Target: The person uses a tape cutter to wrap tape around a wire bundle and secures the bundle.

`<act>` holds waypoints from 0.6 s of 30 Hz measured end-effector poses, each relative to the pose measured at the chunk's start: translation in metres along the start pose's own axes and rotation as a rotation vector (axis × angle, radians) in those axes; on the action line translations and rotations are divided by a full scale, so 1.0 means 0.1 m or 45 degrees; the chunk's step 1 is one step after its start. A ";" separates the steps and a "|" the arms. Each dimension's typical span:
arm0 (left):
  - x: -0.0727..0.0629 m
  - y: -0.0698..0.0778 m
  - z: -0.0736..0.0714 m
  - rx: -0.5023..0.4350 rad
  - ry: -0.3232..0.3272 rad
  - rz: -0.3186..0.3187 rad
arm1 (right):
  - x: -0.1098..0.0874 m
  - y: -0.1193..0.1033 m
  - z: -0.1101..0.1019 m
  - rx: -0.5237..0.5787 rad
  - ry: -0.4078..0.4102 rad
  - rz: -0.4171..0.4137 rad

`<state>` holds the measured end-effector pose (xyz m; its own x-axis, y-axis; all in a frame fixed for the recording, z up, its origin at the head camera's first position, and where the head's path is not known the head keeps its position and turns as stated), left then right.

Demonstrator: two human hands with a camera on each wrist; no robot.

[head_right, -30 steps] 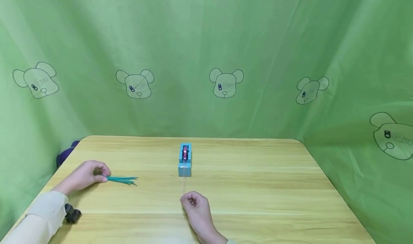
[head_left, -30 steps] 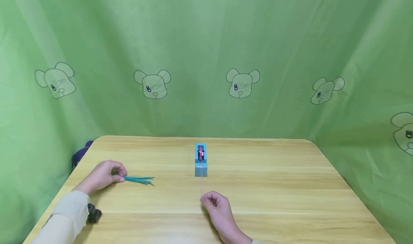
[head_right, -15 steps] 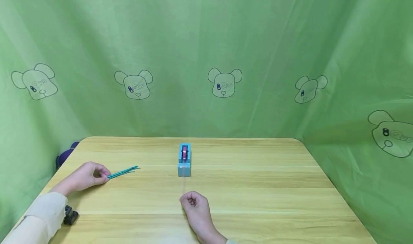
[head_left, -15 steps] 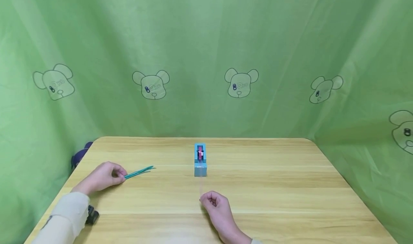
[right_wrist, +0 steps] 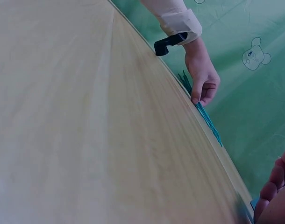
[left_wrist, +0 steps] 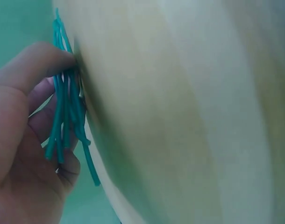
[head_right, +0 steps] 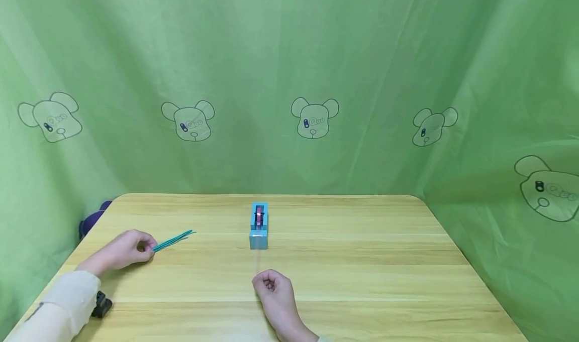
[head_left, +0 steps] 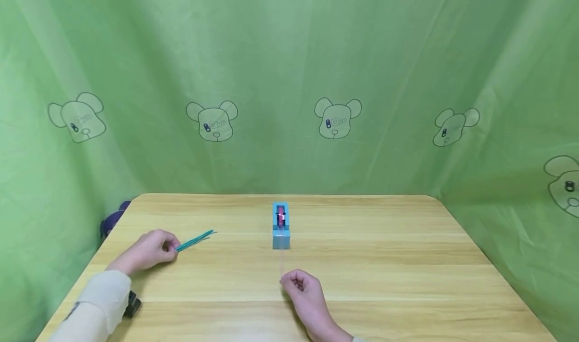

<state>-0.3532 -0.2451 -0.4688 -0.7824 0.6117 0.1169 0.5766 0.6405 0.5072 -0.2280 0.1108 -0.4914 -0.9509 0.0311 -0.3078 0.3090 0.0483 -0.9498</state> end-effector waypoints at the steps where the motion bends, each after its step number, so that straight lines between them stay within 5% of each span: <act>1: 0.00 0.01 0.00 0.003 -0.002 0.001 | 0.00 0.00 0.00 0.001 0.000 -0.002; 8: -0.02 0.06 0.01 0.001 -0.038 0.035 | 0.01 -0.01 0.01 -0.028 0.004 -0.008; 18: -0.01 0.11 -0.06 -0.082 0.034 0.072 | 0.01 0.02 -0.01 -0.043 0.017 -0.016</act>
<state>-0.3475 -0.2418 -0.4581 -0.7558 0.6325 0.1692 0.6041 0.5739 0.5529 -0.2288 0.1121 -0.4935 -0.9547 0.0436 -0.2945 0.2972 0.0824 -0.9513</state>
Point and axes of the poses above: each hand's wrist, its own x-axis towards the middle knuckle, its own z-axis out of the palm, y = z × x, the point moved 8 cm from there along x, towards the middle knuckle, and after that the axes turned 14 degrees about z, right-handed, at the moved point
